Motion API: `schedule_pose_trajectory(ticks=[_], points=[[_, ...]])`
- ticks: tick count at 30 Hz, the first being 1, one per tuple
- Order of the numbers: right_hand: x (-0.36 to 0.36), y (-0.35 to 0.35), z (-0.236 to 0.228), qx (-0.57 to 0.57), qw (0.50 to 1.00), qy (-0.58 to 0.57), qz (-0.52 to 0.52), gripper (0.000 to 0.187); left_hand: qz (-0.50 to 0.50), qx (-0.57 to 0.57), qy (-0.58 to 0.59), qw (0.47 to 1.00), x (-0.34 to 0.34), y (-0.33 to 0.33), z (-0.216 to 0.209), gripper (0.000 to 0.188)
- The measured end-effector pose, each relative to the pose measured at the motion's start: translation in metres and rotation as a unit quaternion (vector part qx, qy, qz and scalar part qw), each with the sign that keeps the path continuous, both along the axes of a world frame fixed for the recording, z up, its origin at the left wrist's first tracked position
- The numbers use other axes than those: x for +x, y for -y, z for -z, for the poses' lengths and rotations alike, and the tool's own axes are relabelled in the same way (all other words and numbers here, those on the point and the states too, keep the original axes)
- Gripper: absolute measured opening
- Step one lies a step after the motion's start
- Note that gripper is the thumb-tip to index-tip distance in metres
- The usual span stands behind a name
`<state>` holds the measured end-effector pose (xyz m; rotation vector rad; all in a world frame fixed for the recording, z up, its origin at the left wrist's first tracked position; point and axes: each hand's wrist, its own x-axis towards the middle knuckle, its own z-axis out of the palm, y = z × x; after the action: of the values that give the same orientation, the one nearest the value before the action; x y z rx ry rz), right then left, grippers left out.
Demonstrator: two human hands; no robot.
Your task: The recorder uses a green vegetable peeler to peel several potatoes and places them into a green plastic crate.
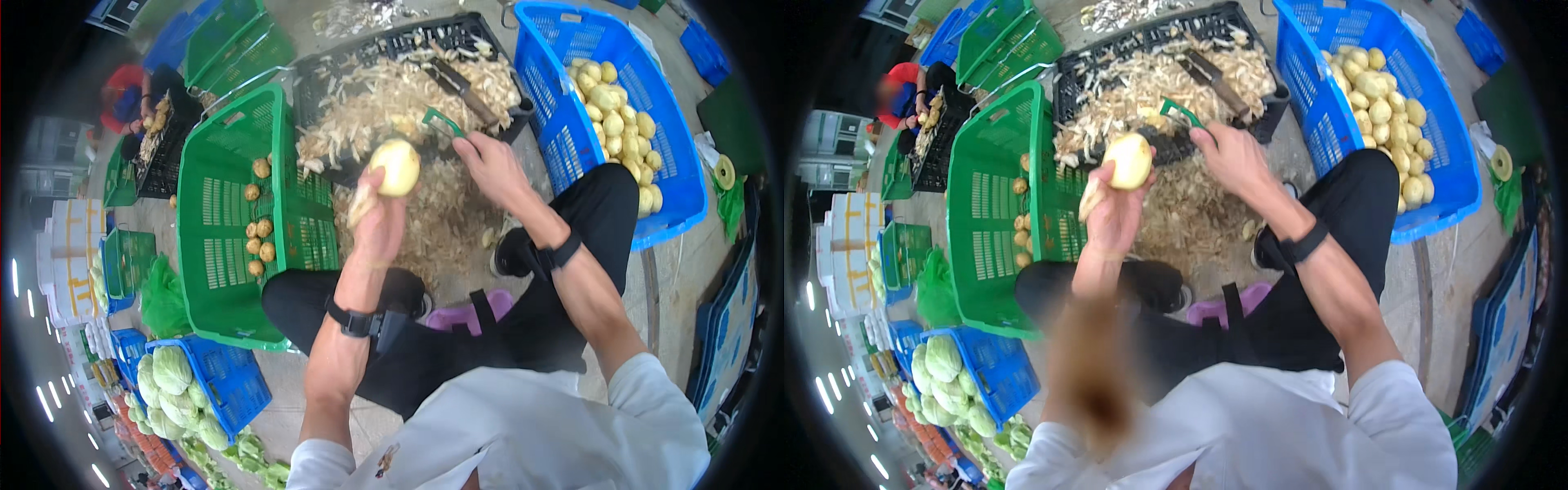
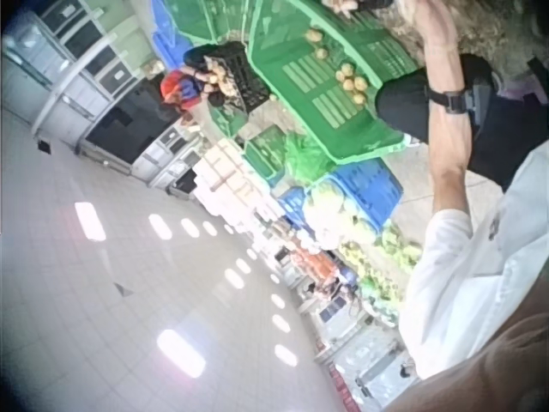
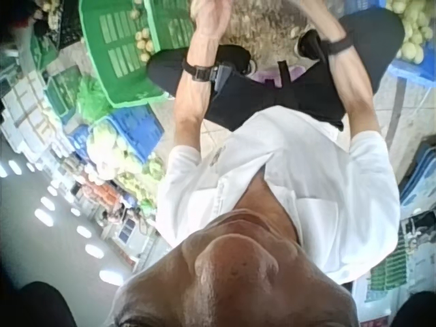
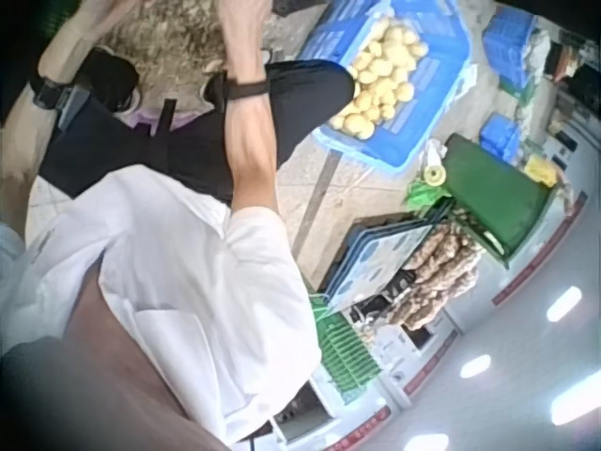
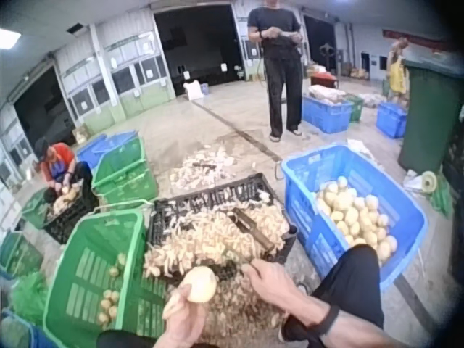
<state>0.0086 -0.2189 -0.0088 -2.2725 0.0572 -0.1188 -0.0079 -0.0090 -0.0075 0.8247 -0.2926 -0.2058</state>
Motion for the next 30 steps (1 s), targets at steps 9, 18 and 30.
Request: schedule_pose_trajectory(ticks=[9, 18, 30], points=[[-0.029, -0.040, -0.029, -0.018, 0.993, 0.067, -0.092, 0.030, -0.081, 0.017, -0.118, 0.990, -0.003, 0.008, -0.007, 0.033], [-0.016, -0.017, -0.028, 0.039, 0.988, 0.053, -0.136, 0.036, 0.012, 0.001, -0.035, 0.999, 0.004, 0.001, -0.011, 0.031], [0.015, 0.002, -0.019, 0.047, 0.995, -0.085, -0.039, 0.036, 0.063, -0.062, -0.245, 0.966, 0.002, -0.002, -0.018, 0.049]])
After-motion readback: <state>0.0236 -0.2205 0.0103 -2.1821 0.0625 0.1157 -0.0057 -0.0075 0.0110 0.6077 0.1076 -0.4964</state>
